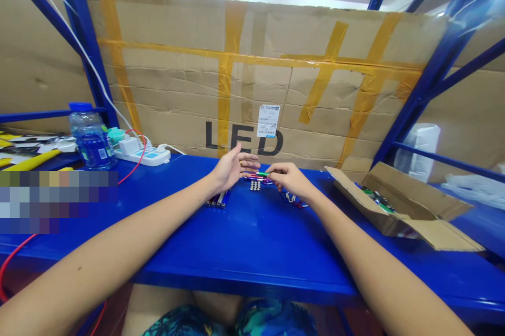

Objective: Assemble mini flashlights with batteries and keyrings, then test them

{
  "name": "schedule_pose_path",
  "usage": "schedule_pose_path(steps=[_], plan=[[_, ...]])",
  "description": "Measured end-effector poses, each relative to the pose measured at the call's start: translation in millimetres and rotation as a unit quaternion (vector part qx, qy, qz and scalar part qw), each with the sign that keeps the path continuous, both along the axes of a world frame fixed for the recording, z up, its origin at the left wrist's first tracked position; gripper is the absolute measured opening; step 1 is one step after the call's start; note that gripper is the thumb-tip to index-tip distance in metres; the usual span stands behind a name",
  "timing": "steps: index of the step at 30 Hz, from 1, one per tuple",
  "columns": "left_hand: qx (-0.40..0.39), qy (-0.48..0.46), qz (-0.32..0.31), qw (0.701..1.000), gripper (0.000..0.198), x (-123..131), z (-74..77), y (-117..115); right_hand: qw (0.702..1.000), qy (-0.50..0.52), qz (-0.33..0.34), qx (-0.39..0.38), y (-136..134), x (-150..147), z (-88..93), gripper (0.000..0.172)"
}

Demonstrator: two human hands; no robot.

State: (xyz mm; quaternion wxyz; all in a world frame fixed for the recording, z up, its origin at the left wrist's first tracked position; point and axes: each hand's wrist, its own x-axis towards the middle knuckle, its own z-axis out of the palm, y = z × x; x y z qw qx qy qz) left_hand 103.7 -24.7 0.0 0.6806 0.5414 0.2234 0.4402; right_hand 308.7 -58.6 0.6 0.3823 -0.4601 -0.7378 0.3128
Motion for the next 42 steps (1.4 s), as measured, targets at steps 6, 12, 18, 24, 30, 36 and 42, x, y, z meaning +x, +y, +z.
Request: schedule_pose_path(steps=[6,12,18,24,30,36,42], plan=[[0.0,-0.008,-0.01,1.0,0.064,0.3,-1.5,2.3,1.0,0.001,-0.011,0.015,-2.4,-0.8,2.1,0.015],[0.001,0.0,-0.013,1.0,0.063,0.3,-2.8,3.3,0.999,0.005,-0.028,0.021,-5.2,-2.0,5.6,0.015],[0.004,0.006,-0.011,1.0,0.064,0.3,-2.5,2.2,0.999,-0.01,-0.03,0.009,-6.2,-3.1,5.4,0.014],[0.003,-0.002,-0.008,1.0,0.064,-0.3,-1.9,2.2,0.999,-0.018,-0.027,0.011,-7.1,-2.8,5.9,0.016],[0.001,-0.009,-0.014,1.0,0.064,-0.8,-1.6,2.3,0.999,-0.021,-0.028,0.008,-6.6,-2.3,5.6,0.017],[0.01,0.001,-0.009,1.0,0.064,0.1,-2.5,2.0,0.999,-0.02,-0.027,0.012,-6.0,-1.5,6.1,0.015],[0.008,0.002,-0.015,1.0,0.065,0.6,-3.6,2.9,1.0,-0.019,-0.018,0.003,-5.0,-0.6,5.8,0.016]])
